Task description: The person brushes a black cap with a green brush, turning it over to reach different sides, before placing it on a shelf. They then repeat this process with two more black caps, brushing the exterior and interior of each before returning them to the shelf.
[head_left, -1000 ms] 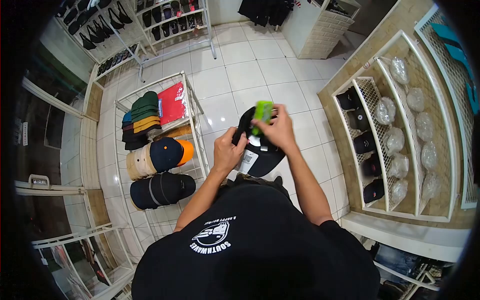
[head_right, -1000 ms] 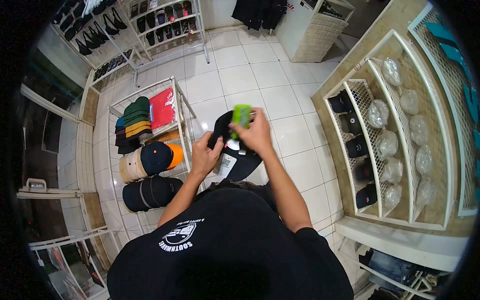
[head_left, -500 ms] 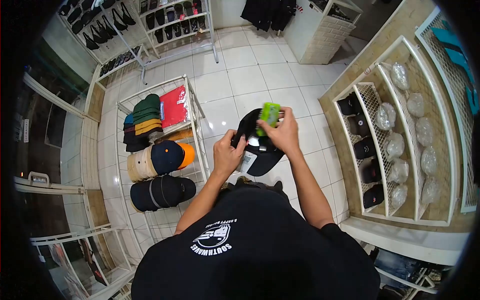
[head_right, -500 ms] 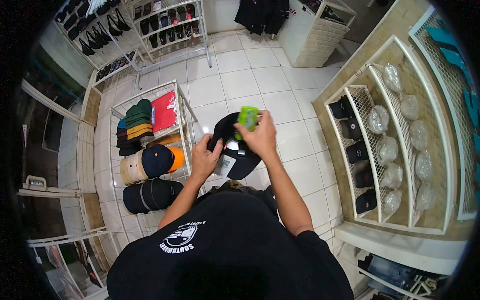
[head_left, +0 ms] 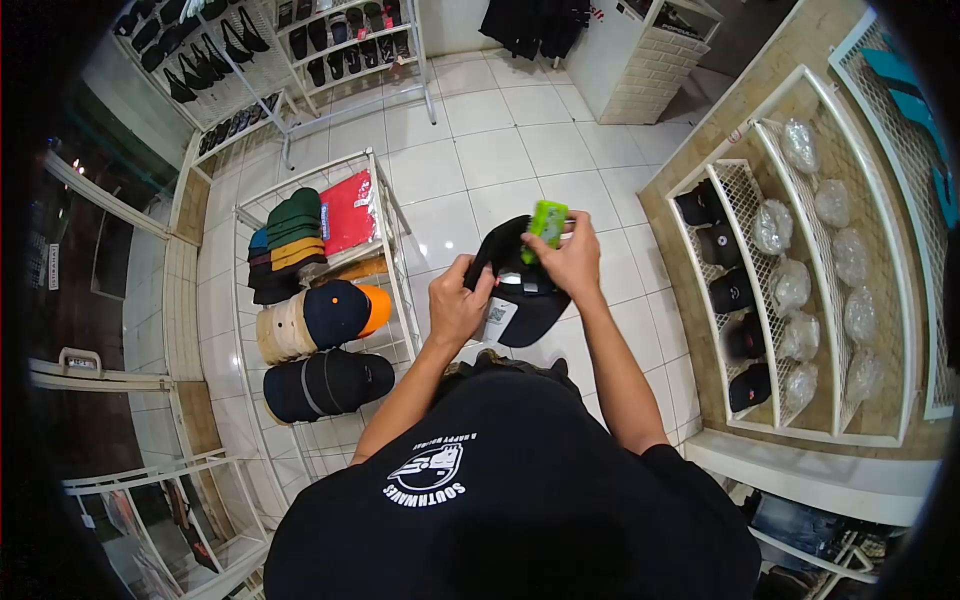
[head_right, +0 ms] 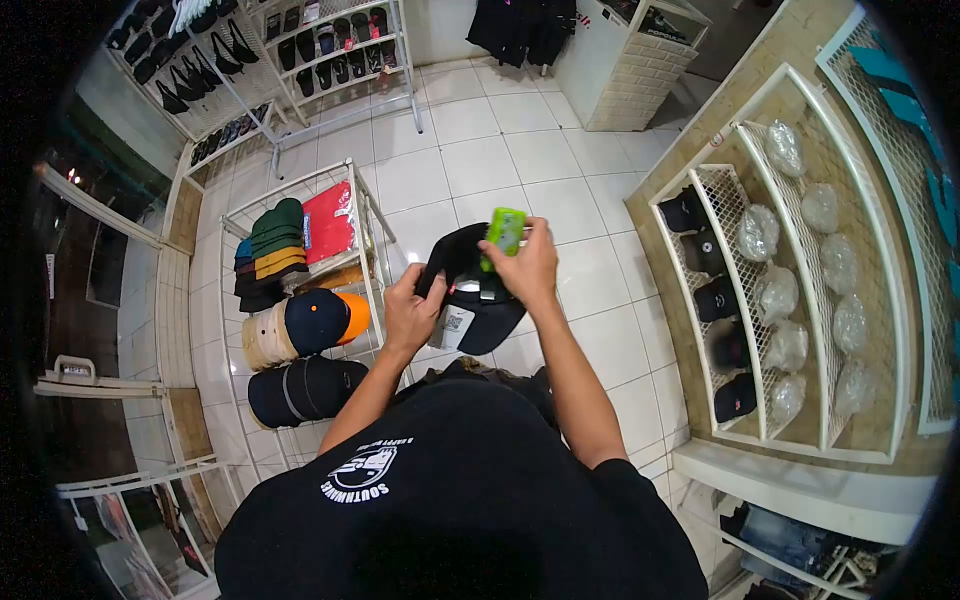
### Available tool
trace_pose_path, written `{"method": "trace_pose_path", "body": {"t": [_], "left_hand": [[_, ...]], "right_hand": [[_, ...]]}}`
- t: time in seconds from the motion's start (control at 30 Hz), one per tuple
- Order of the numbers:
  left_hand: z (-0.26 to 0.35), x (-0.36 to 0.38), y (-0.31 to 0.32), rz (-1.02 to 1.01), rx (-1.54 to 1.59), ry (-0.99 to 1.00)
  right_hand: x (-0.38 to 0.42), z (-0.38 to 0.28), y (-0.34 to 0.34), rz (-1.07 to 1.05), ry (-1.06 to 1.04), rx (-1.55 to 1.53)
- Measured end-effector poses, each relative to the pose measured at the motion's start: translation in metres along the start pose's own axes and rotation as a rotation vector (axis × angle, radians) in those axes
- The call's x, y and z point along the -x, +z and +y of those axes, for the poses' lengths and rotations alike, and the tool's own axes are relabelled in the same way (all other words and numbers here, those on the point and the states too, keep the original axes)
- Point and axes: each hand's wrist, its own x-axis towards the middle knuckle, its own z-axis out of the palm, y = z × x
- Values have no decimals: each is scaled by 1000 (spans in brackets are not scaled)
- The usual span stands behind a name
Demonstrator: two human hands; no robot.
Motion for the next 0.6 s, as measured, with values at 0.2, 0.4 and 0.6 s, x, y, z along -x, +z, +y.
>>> {"method": "trace_pose_path", "body": {"t": [0.2,0.4,0.6], "left_hand": [[1,2,2,13,-34,-45],[3,2,-4,39,-47,-58],[-5,3,-2,67,-51,63]], "right_hand": [[10,-35,-7,-153,107,-224],[-10,2,-1,-32,125,58],[-8,-9,2,-48,85,-77]]}}
